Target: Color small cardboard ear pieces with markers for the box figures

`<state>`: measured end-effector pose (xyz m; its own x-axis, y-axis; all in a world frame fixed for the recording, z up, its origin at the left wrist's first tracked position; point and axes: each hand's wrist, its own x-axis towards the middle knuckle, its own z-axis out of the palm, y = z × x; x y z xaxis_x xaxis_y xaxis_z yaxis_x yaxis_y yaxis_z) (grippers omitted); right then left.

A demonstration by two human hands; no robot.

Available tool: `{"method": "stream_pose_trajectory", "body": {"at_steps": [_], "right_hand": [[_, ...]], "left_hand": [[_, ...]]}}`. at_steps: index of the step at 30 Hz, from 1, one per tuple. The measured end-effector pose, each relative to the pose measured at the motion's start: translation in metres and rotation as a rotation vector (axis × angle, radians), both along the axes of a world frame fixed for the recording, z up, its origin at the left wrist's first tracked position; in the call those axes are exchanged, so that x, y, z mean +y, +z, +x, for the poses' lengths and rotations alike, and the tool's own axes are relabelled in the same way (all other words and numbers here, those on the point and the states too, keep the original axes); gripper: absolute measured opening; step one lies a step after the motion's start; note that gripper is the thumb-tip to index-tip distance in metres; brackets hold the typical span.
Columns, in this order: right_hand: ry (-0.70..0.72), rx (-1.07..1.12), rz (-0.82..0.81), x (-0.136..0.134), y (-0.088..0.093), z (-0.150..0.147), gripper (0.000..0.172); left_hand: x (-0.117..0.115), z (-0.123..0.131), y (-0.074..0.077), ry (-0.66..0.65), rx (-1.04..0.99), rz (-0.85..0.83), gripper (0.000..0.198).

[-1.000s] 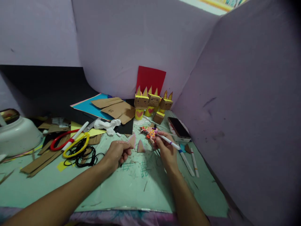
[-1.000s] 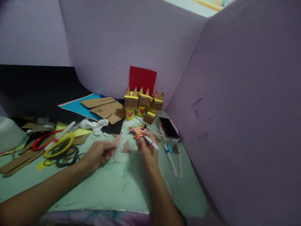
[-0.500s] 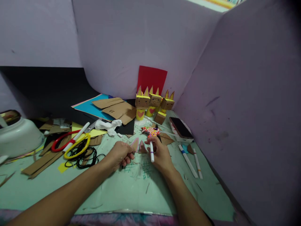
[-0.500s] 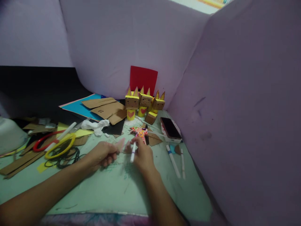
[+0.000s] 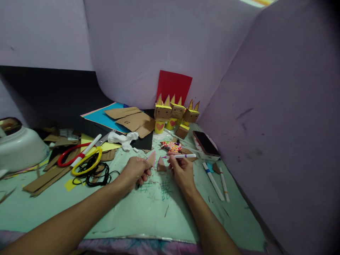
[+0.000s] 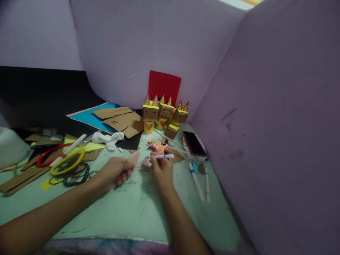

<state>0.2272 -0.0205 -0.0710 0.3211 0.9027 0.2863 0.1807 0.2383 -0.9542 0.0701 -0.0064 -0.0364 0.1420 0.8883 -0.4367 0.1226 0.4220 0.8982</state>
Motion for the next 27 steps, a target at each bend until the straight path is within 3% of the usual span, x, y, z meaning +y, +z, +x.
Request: {"method": "stream_pose_trajectory", "body": {"at_steps": [5,13,18,22,27], "right_hand": [[-0.004,-0.008,-0.031,0.002,-0.008,-0.003,0.027],[-0.006,-0.019,-0.023,0.001,-0.011,-0.004,0.033],[-0.016,-0.370,-0.018,-0.006,-0.004,-0.002,0.021],[-0.014,-0.660,-0.153,-0.014,0.007,-0.005,0.032],[0.032,-0.849,-0.279,-0.018,0.017,-0.006,0.034]], "left_hand": [[0.000,0.000,-0.001,0.013,-0.025,-0.021,0.019],[0.005,-0.004,-0.002,0.049,-0.152,-0.110,0.013],[0.013,-0.017,0.001,0.051,-0.254,-0.264,0.012],[0.017,-0.025,0.009,0.044,-0.310,-0.336,0.017],[0.010,-0.038,0.022,0.045,-0.376,-0.445,0.030]]}}
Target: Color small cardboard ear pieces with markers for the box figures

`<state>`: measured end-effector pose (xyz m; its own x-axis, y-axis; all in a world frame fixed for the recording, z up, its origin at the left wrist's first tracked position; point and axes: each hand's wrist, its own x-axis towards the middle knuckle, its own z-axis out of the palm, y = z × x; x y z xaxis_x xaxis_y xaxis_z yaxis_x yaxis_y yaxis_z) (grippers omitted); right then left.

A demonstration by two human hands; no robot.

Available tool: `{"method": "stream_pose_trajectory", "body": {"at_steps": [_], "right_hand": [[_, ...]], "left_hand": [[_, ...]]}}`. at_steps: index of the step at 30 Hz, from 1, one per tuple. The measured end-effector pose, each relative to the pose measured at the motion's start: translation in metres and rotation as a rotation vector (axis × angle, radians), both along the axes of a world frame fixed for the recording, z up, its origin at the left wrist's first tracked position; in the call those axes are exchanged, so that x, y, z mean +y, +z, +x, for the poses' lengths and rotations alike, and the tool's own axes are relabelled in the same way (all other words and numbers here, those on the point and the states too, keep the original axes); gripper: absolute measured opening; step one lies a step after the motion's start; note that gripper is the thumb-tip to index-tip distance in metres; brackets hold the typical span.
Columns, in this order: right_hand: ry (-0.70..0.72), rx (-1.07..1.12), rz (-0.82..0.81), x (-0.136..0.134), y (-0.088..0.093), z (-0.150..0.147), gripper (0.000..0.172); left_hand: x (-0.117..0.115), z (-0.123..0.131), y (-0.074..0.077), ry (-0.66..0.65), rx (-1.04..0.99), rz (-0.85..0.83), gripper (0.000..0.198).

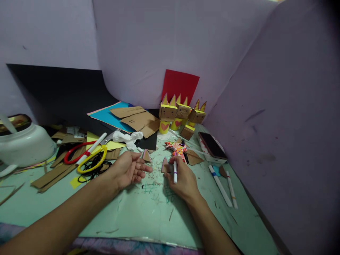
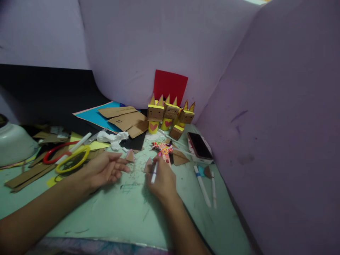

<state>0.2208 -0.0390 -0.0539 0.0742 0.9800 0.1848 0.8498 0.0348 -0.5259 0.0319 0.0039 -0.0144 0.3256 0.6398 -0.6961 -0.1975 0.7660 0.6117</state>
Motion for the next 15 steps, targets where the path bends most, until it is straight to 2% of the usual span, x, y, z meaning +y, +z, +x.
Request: {"method": "stream_pose_trajectory", "body": {"at_steps": [3,6,10,12,15], "right_hand": [[0.022,-0.043,-0.007,-0.001,0.003,-0.001,0.035],[0.003,-0.049,-0.035,-0.002,0.006,-0.005,0.034],[-0.049,0.030,-0.089,-0.002,0.008,-0.010,0.032],[-0.050,0.061,-0.090,-0.002,0.008,-0.011,0.033],[-0.038,0.075,-0.088,-0.002,0.009,-0.011,0.033]], "left_hand": [[-0.013,-0.012,0.002,0.027,-0.004,-0.036,0.025],[-0.025,-0.014,-0.003,-0.002,0.054,0.074,0.022],[-0.024,0.010,-0.011,-0.144,0.191,0.230,0.029],[-0.018,0.026,-0.013,-0.233,0.267,0.244,0.025],[-0.009,0.041,-0.015,-0.296,0.287,0.245,0.014]]}}
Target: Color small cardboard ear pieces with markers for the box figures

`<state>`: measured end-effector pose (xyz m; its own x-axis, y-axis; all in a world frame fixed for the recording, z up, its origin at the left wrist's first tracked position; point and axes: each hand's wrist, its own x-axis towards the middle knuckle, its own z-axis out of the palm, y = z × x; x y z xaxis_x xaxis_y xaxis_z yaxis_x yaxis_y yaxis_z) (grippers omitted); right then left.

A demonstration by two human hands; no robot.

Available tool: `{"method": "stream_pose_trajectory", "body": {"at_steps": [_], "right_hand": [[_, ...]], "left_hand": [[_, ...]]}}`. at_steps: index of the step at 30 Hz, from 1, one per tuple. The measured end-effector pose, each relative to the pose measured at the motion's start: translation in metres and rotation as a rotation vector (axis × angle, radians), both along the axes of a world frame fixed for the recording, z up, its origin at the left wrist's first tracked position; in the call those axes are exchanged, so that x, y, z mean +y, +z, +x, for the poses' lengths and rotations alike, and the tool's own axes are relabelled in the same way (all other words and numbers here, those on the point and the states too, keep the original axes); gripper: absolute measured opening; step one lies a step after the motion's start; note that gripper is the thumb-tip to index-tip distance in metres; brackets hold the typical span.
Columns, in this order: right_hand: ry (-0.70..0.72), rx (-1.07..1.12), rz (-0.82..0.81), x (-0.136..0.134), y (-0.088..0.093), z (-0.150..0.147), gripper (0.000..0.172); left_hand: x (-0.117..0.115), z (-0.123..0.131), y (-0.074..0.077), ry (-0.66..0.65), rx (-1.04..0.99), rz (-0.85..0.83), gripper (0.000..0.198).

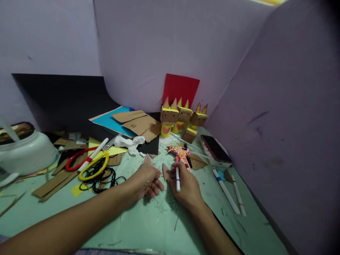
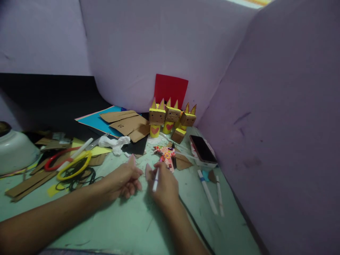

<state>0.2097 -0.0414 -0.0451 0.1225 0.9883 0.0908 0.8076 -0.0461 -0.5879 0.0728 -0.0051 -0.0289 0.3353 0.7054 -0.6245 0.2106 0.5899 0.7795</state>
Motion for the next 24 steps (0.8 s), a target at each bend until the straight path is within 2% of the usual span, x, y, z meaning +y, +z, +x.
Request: {"method": "stream_pose_trajectory", "body": {"at_steps": [8,14,18,21,24], "right_hand": [[0.013,0.012,-0.002,0.000,-0.003,0.001,0.037],[0.007,0.031,-0.018,-0.001,0.000,0.000,0.037],[0.002,0.066,-0.015,0.000,-0.001,0.001,0.036],[0.032,0.192,0.046,0.002,-0.010,0.005,0.035],[0.069,0.513,0.112,0.006,-0.018,0.008,0.037]], "left_hand": [[0.004,-0.002,-0.006,-0.042,0.002,0.146,0.008],[0.002,0.006,-0.017,-0.063,0.114,0.330,0.004],[0.005,0.011,-0.028,-0.029,0.171,0.472,0.016],[0.009,0.015,-0.035,0.005,0.158,0.560,0.029],[0.011,0.015,-0.039,0.014,0.120,0.615,0.037]]}}
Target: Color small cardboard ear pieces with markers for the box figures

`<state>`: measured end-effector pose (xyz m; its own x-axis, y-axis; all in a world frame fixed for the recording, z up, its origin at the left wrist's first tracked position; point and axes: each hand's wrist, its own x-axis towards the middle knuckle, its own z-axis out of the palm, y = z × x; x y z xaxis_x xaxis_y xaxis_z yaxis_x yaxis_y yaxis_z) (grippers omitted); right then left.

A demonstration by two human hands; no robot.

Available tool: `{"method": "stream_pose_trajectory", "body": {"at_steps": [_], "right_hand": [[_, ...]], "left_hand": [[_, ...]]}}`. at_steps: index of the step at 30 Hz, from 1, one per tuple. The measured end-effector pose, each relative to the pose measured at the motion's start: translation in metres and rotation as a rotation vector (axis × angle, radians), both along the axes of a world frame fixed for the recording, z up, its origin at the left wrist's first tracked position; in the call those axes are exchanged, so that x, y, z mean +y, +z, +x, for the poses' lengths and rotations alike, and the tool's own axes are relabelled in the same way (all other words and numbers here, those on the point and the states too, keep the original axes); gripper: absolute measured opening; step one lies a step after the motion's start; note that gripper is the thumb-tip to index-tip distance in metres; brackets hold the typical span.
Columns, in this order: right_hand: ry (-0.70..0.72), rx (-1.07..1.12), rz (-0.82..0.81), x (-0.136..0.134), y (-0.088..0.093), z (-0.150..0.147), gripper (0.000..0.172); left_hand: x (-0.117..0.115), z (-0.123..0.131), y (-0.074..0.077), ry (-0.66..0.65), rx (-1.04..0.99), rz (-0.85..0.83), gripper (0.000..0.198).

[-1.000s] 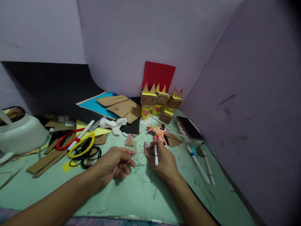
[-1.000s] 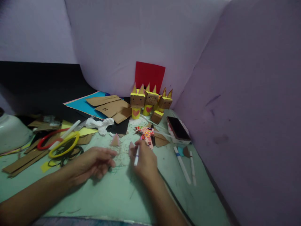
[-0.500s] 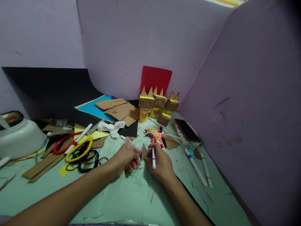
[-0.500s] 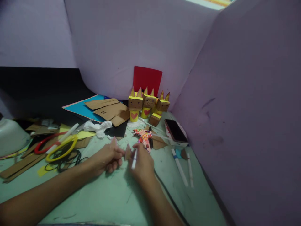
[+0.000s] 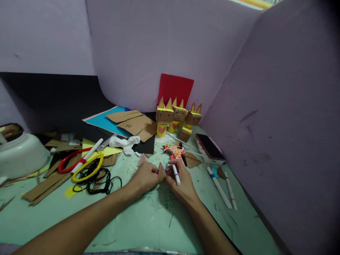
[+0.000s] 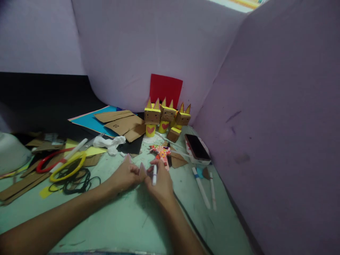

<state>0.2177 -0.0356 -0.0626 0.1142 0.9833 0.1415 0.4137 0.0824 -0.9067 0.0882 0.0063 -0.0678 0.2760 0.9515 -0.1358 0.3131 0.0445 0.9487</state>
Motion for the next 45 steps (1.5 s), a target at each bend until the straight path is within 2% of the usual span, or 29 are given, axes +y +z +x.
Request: {"method": "stream_pose_trajectory", "body": {"at_steps": [3,5,9,14,17,20,22,26,30,36,45], "right_hand": [[0.046,0.336,-0.049,0.002,0.000,-0.002,0.039],[0.038,0.470,-0.097,0.003,0.003,-0.005,0.037],[-0.043,0.675,-0.068,0.001,0.008,-0.008,0.034],[-0.033,0.821,-0.053,-0.001,0.008,-0.010,0.034],[-0.106,0.735,-0.007,-0.001,0.012,-0.006,0.037],[-0.302,0.592,0.167,-0.004,0.019,0.004,0.035],[-0.379,0.544,0.264,-0.008,0.022,0.010,0.034],[-0.327,0.350,0.371,-0.019,0.018,0.011,0.032],[-0.237,0.215,0.417,-0.024,0.009,0.002,0.022],[-0.305,0.214,0.470,-0.021,0.003,0.002,0.019],[-0.296,0.231,0.508,-0.019,0.001,0.004,0.015]], "left_hand": [[0.000,-0.002,0.000,-0.027,-0.033,0.016,0.036],[0.000,-0.004,0.002,-0.055,-0.090,0.007,0.033],[-0.007,-0.006,0.012,-0.108,-0.205,-0.080,0.009],[-0.019,-0.002,0.020,-0.050,-0.245,-0.197,0.011],[-0.021,0.000,0.019,0.034,-0.265,-0.228,0.012],[-0.021,0.000,0.019,0.080,-0.265,-0.255,0.011],[-0.021,0.000,0.020,0.086,-0.251,-0.267,0.010],[-0.024,0.001,0.024,0.092,-0.233,-0.288,0.012],[-0.026,0.002,0.027,0.094,-0.241,-0.295,0.013],[-0.026,0.002,0.030,0.108,-0.235,-0.295,0.016],[-0.029,0.002,0.035,0.134,-0.227,-0.316,0.017]]}}
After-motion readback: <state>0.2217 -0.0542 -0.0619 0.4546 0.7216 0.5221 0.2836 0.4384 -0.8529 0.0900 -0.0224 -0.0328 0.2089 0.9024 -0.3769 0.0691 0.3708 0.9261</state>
